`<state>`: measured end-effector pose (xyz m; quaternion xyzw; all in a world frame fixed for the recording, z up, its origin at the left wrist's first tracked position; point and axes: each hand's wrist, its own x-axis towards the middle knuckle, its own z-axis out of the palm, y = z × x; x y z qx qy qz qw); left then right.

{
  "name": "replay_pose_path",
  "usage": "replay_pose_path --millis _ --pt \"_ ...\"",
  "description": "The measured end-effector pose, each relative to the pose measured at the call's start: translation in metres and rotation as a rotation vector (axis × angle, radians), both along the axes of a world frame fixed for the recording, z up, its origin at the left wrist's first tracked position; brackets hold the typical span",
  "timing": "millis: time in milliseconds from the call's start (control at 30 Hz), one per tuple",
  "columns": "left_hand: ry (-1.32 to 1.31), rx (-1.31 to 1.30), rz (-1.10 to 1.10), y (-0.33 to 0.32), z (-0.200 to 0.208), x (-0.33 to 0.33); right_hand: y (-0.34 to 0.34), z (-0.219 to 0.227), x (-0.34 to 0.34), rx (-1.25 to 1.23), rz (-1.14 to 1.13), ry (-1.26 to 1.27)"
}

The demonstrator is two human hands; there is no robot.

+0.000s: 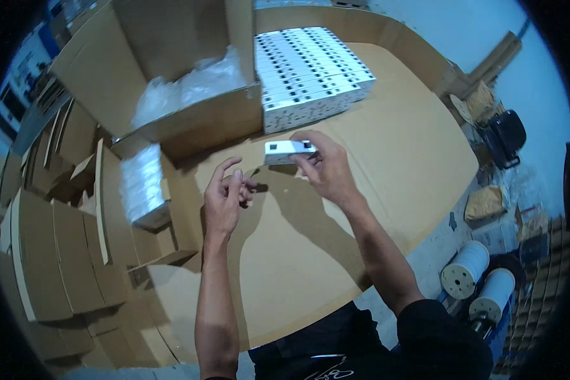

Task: Packing small white product boxes into plastic bags and organizing them into larger cardboard shipping boxes.

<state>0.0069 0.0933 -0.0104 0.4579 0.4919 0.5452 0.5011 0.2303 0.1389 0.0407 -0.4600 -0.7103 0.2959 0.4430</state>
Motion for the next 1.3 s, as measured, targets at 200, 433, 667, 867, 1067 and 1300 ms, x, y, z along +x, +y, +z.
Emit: replay_pose_path --millis 200,433,667,867,1067,1300 --pt "-0.099 -0.013 0.120 -0.001 -0.008 -0.016 -0.021 -0.033 -0.050 0.081 0.221 0.084" --pt "-0.126 0.067 0.102 0.000 -0.007 -0.017 -0.002 -0.074 -0.045 -0.198 0.223 0.317" --pt "-0.027 0.103 0.100 -0.012 -0.008 -0.025 -0.008 -0.052 -0.049 -0.127 0.205 0.100" --pt "0.136 0.088 0.112 -0.015 -0.003 -0.017 -0.005 -0.056 -0.045 -0.143 0.240 0.077" --pt "0.281 0.349 0.332 -0.019 0.009 -0.014 -0.006 -0.055 -0.047 -0.134 0.263 0.010" --pt "0.544 0.502 0.583 0.039 0.089 -0.007 0.000 -0.063 -0.033 -0.032 0.218 -0.046"
